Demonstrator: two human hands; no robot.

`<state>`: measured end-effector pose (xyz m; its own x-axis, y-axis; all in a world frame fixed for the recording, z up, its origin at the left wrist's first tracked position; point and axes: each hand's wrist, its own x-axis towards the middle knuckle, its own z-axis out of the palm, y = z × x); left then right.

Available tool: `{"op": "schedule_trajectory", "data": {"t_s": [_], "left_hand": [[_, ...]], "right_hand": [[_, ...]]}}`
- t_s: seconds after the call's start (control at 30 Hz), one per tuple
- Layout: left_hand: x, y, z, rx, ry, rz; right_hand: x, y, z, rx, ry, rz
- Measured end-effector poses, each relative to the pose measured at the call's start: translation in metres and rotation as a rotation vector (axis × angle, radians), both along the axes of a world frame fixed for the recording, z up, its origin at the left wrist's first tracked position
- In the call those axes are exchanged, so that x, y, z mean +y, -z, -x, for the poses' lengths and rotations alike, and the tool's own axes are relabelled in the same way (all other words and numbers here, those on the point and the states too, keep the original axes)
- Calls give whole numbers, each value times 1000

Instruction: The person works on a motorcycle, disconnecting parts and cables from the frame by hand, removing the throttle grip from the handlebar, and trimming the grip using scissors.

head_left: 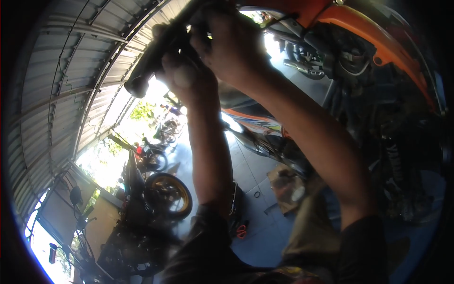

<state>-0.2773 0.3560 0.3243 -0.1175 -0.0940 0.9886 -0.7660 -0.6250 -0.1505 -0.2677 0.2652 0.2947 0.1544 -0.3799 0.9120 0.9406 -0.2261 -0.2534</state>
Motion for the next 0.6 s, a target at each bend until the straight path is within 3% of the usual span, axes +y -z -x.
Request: {"op": "schedule_trajectory", "data": {"t_s": [0.03, 0.07, 0.1, 0.13, 0.2, 0.23, 0.27, 0.33, 0.37, 0.4, 0.6], "left_hand": [[0, 0, -3, -24, 38, 28], [1, -1, -4, -56, 77, 63], [8, -1, -7, 31, 262, 155], [16, -2, 5, 5, 116, 148], [20, -5, 40, 184, 789, 700], [55, -1, 27, 148, 817, 534], [69, 8, 21, -154, -86, 267], [49, 8, 55, 162, 412, 525], [60, 4, 34, 56, 270, 611], [59, 3, 36, 25, 284, 621], [57, 2, 43, 41, 605, 612]], "right_hand": [[-2, 1, 0, 11, -43, 20], [5, -5, -20, -322, 212, -126], [8, -4, -21, -290, 154, -113], [6, -2, -19, -256, 103, -93], [-3, -2, -14, -258, 150, -5], [-6, -3, -14, -250, 162, 41], [-6, -6, -11, -242, 119, 38], [-9, -7, -13, -323, 199, 101], [-8, -7, -11, -342, 195, 152], [-9, -7, -11, -324, 213, 161], [-22, -8, -12, -280, 285, 263]]}}
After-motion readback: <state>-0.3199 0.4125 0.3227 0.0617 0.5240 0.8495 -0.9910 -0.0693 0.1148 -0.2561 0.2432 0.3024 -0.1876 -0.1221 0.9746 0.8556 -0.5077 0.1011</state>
